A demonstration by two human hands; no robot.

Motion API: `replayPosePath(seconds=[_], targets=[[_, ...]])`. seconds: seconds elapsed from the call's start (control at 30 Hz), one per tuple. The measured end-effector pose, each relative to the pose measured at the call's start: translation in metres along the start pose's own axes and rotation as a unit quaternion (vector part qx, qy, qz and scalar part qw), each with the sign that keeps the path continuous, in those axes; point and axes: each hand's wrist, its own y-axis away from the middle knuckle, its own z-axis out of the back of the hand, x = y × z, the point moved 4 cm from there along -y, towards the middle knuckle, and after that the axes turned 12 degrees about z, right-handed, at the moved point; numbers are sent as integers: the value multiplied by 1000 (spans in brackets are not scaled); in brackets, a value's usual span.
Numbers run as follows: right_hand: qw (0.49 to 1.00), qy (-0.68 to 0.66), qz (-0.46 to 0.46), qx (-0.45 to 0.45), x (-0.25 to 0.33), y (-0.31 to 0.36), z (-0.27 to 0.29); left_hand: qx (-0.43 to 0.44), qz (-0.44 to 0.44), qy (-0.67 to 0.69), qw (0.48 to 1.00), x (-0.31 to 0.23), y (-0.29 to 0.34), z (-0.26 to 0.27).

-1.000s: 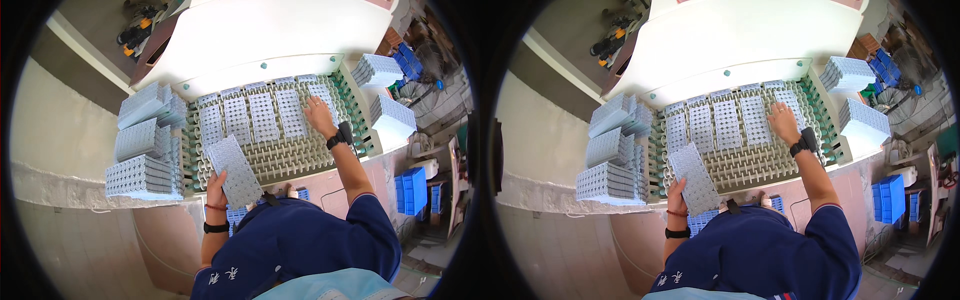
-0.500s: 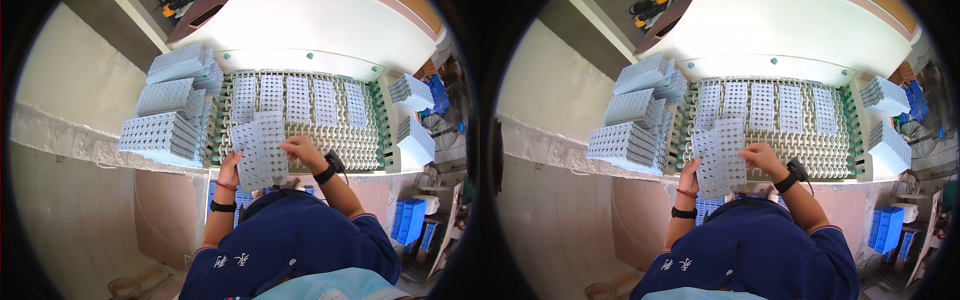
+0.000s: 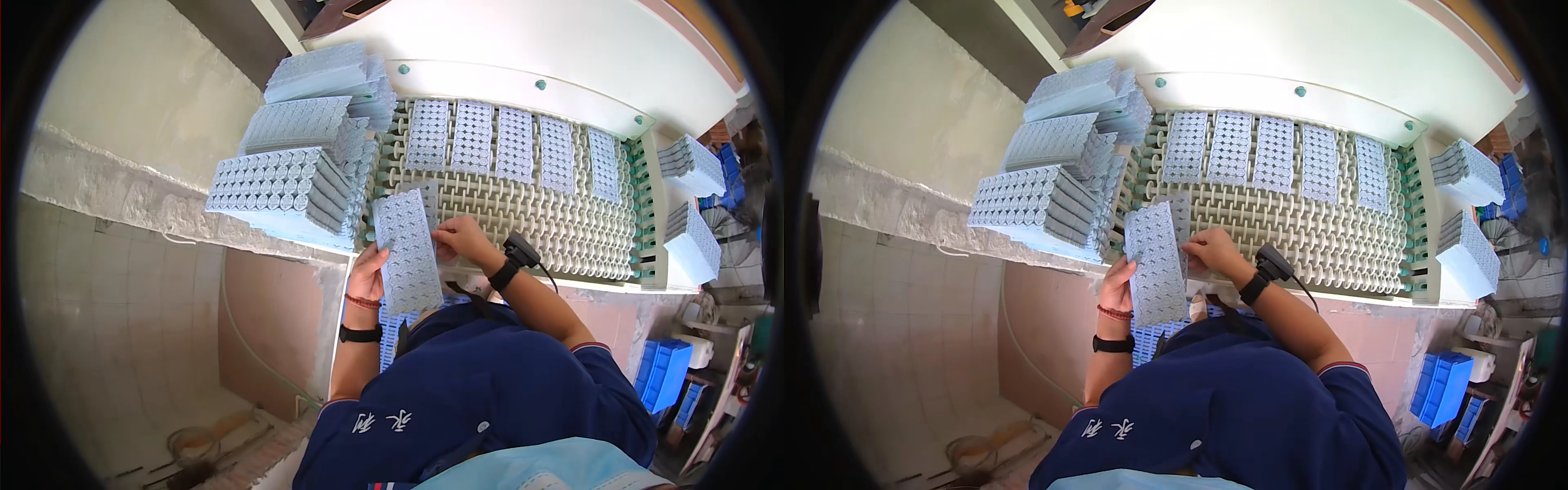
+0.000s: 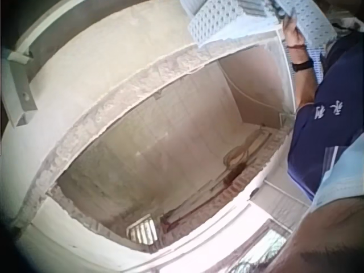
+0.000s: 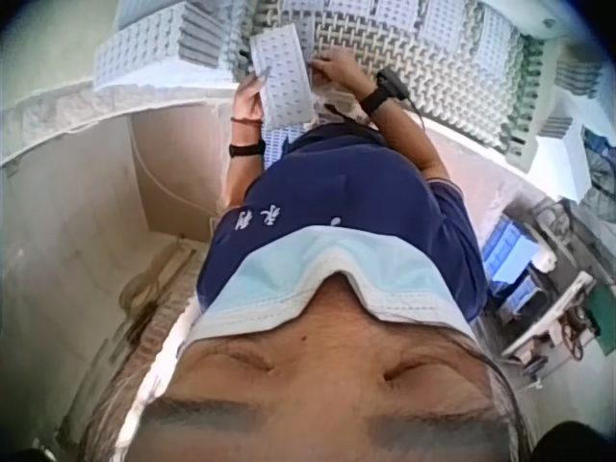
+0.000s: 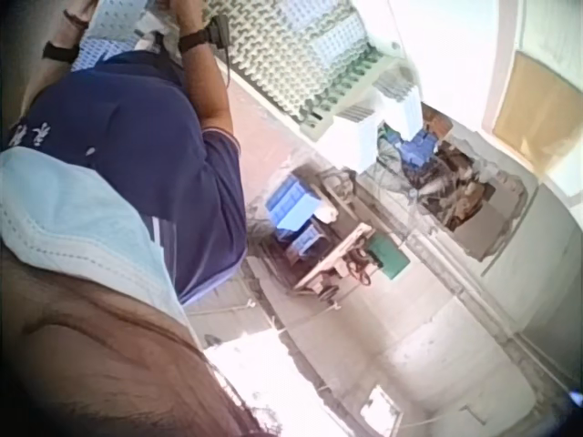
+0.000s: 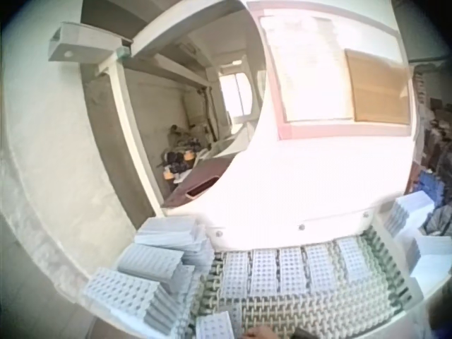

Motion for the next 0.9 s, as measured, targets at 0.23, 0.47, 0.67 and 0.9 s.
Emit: replayPosePath(seconds=[0.23, 0.47, 0.67, 0.9], targets=[[996, -85, -18, -34, 23, 31, 7, -53, 12, -58, 997, 5, -13, -9], [995, -36, 10, -92, 13, 41, 34, -91, 1, -74, 993, 11, -33, 4], [957, 185, -53, -216, -4, 60, 101, -166, -13, -97, 981, 2, -27, 23], [939, 208, -57, -269, -9, 102, 170, -152, -20, -89, 984, 3, -28, 19]])
